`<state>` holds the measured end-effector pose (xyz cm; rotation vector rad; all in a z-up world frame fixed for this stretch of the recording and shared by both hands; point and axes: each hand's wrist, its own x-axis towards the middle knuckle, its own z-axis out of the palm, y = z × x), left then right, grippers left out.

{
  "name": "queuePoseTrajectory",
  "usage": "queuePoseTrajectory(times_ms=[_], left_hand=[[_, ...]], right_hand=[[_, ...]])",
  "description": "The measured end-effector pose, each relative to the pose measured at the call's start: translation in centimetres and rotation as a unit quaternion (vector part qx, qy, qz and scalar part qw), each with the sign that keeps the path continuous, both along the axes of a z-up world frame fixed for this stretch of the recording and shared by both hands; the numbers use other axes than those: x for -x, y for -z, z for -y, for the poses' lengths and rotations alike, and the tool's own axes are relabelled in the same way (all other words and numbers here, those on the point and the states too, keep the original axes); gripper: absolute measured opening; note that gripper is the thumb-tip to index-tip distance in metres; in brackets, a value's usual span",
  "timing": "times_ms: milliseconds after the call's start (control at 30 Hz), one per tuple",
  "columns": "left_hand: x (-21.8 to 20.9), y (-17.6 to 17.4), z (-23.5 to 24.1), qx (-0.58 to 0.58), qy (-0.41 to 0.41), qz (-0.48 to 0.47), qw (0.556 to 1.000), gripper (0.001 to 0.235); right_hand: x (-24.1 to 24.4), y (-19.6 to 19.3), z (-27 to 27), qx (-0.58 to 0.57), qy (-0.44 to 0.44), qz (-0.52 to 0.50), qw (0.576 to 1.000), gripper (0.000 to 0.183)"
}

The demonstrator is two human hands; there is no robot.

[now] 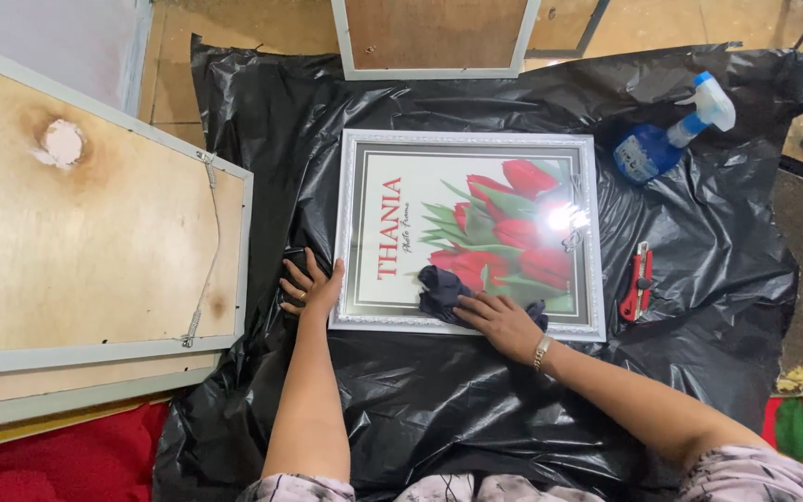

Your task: Polishing the glass of a picture frame using a cleaning spray and a cloth on both sides.

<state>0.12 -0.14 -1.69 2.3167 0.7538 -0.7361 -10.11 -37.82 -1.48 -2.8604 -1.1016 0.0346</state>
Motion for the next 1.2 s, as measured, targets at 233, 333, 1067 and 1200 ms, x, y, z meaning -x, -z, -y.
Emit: queuePoseTrajectory(times_ms=[233,333,1067,1200], left_hand=[[0.1,0.2,-0.1,-0.009,0.002,0.002,1.000,0.090],[0.1,0.0,-0.1,0.010,-0.006,0.007,1.000,0.090],[0.0,-1.0,0.0,0.017,-0.006,-0.008,1.000,0.092],[-0.1,-0.4,-0.2,0.013,-0.006,-0.008,1.000,0.091]], right_hand=[[-6.4,-0.5,-0.1,0.063,0.061,0.039,0.995,0.053],[-10.7,-0.1,0.4,0.045,0.133,-0.034,0.990,0.059],[-25.8,1.5,0.7,0.045,0.358,-0.090,0.928,0.063],[-25.3,2.9,1.2,0.044,0.358,-0.100,0.927,0.064]])
